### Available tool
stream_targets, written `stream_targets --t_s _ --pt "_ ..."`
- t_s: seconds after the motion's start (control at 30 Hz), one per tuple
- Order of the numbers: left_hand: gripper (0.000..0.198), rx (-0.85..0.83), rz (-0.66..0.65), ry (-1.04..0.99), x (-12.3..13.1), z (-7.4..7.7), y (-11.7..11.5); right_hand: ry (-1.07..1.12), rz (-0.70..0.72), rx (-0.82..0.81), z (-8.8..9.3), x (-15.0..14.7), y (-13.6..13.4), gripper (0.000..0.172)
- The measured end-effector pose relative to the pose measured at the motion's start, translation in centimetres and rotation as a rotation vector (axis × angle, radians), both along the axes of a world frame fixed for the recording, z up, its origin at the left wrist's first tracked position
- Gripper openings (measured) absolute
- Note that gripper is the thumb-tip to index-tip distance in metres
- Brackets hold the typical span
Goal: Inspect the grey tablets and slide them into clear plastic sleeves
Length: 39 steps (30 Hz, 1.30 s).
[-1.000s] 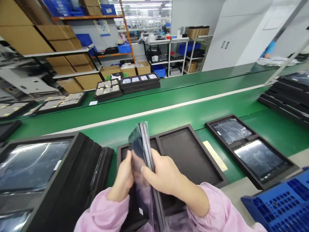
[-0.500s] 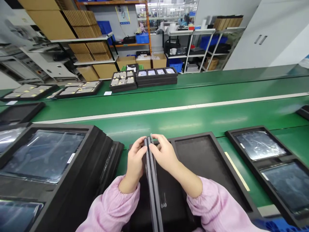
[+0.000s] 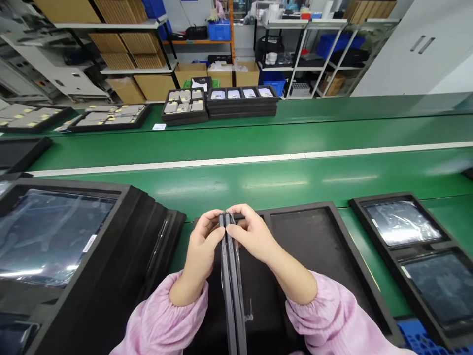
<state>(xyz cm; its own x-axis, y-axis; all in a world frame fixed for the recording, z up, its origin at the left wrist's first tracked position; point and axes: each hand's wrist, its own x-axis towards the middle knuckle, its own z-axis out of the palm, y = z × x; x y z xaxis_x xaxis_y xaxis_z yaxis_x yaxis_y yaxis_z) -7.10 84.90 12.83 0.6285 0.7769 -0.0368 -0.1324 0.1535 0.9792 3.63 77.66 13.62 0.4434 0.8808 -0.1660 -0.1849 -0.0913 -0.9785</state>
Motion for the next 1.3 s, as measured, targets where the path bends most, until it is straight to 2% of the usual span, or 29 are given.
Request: stream_targets --t_s 0.2,0.37,0.7,0.87,1.0,1.2,1.3 --pt "0.023 0.031 -0.033 0.01 -0.1 0.0 0.3 0.03 0.028 -0.012 0.3 0.2 -0.4 0.034" --pt "0.04 0.081 -0.152 -0.08 -0.8 -0.8 0.5 0.051 0.163 0.026 0.3 0.7 -1.3 0.046" --pt "0.044 0.063 -0.183 -0.088 -0.9 -1.3 0.4 0.012 0.176 -0.001 -0.1 0.9 -1.7 0.049" --pt "0.063 0.058 -0.256 -0.112 -1.0 -1.8 0.4 -0.005 0.208 0.023 -0.2 1.2 -2.4 0.068" --pt "0.064 0.048 -0.254 -0.114 -0.7 -1.9 0.1 -0.022 0.184 0.039 -0.5 1.2 -2.7 0.073" --pt "0.064 0.11 -0.16 -0.108 -1.1 -2.0 -2.1 -0.174 0.067 0.088 -1.0 -1.3 -5.2 0.075" --pt "0.057 0.247 -0.095 -0.049 -2.4 -2.6 -4.5 -0.295 0.009 0.22 -1.9 -3.4 -7.4 0.062"
